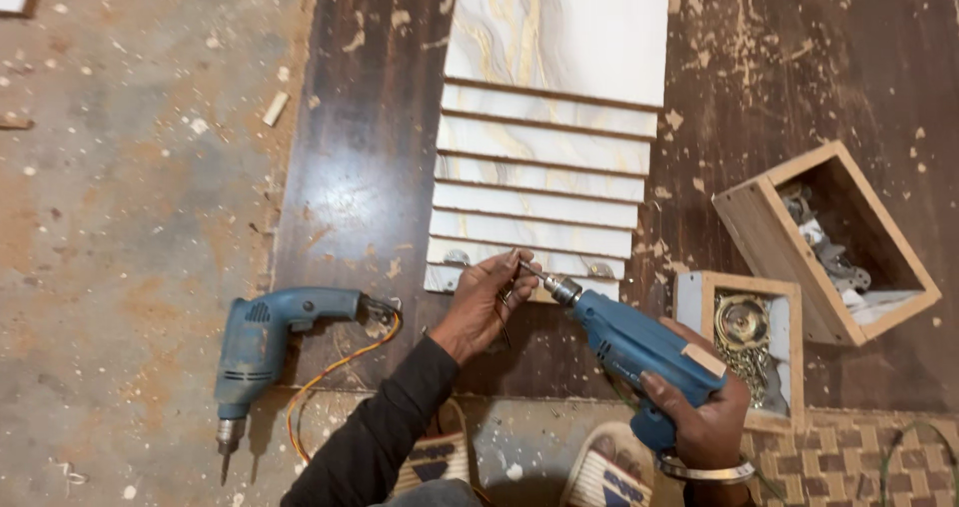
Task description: The person kneels on the floor and uses a corded power drill to drive screws into small wooden drawer fronts, attaching metal hinges to them. They pick screws from a wooden box of hardware, position each screw on a hinge plate, and drill it in, working through several drawer fronts one at a time.
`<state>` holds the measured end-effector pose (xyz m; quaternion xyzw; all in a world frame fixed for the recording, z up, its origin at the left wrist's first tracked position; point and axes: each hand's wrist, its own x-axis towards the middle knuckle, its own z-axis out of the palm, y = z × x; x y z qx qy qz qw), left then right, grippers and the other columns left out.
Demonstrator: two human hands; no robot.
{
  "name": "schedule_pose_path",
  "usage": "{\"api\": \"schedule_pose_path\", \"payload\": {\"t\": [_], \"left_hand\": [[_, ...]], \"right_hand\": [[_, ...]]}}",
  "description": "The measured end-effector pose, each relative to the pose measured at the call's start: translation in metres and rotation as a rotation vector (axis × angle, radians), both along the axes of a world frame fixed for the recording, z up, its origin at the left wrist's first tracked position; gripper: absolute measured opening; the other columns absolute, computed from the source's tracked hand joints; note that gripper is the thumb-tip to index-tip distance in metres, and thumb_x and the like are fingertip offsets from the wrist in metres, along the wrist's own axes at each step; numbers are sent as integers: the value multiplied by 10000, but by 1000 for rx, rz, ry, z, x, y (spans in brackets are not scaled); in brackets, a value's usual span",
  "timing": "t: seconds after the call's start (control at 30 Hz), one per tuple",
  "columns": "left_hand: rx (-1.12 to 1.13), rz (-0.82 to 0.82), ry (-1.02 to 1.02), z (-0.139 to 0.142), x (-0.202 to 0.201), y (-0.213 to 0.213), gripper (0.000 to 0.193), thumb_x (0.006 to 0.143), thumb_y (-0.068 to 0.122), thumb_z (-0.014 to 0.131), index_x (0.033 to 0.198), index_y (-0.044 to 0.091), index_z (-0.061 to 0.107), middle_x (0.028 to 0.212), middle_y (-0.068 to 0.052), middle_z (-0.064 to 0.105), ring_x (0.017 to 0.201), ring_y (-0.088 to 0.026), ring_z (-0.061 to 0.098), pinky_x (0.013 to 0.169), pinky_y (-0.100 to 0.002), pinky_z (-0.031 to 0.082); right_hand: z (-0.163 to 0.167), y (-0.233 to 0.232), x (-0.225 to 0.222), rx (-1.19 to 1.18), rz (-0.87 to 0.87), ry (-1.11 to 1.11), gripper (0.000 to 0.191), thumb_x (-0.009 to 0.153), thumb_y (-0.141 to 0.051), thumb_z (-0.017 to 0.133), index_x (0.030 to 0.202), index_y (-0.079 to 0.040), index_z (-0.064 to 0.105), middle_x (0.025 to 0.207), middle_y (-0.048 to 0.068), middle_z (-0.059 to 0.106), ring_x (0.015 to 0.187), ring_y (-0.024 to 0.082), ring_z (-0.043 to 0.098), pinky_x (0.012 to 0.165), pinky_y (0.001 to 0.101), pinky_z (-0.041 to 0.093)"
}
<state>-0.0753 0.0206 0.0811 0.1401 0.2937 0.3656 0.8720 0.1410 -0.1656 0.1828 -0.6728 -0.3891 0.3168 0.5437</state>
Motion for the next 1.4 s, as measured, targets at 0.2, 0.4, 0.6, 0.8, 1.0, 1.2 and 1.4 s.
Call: {"api": "schedule_pose_path", "payload": {"t": [0.2, 0.4, 0.6, 0.8, 1.0, 1.2, 1.4], "left_hand": [[50, -16, -8, 2, 3, -10, 276, 1045, 158, 620, 1213, -55, 670, 1075, -138, 739, 917, -165, 735, 799, -246, 628], [151, -183, 133, 0, -2, -5, 376, 1027, 313, 598, 1168, -18, 707, 1019, -109, 752, 847, -139, 729, 770, -255, 632], [613, -228, 872, -10, -40, 0, 368, 1047, 358, 613, 1015, 32, 781, 760, -83, 683, 562, -149, 557, 526, -309, 463], [1271, -332, 1322, -12, -35, -28, 221, 902, 269, 726, 906, 49, 733, 653, -100, 669, 522, -195, 605, 510, -388, 505], [1487, -322, 1508, -30, -26, -42, 193, 905, 212, 704, 848, 36, 649, 732, -140, 658, 617, -299, 619, 549, -424, 491], [1650, -366, 1336, -19, -6, -24, 187, 1023, 222, 601, 947, 51, 600, 741, -97, 599, 584, -235, 570, 508, -399, 477], [1920, -404, 1305, -13, 96, 33, 232, 1066, 277, 533, 977, 63, 552, 785, -79, 585, 623, -189, 578, 507, -352, 505]], "right_hand": [[-1, -13, 0, -7, 3, 53, 585, 808, -116, 746, 1342, 74, 600, 1209, 272, 702, 990, 331, 766, 796, 417, 698], [-4, -17, 6, 65, -14, 53, 589, 816, -97, 754, 1344, 117, 606, 1266, 267, 686, 1055, 307, 726, 879, 404, 652], [-5, -27, 16, 67, -56, 56, 565, 812, -75, 747, 1332, 103, 621, 1274, 254, 690, 1059, 283, 731, 898, 390, 645], [-4, -27, 16, 69, -74, 35, 542, 827, -54, 750, 1332, 98, 629, 1269, 248, 698, 1079, 281, 728, 922, 383, 639], [6, -26, 24, 78, -88, -59, 543, 846, -111, 785, 1323, 104, 638, 1257, 259, 697, 1078, 275, 720, 945, 374, 625], [44, -15, 50, 40, -141, 31, 600, 802, -212, 808, 1305, 60, 625, 1236, 280, 677, 1010, 322, 753, 778, 406, 683], [76, 11, 84, -48, -48, -235, 557, 880, -211, 811, 1346, 44, 644, 1185, 261, 717, 960, 300, 760, 779, 385, 674]]}}
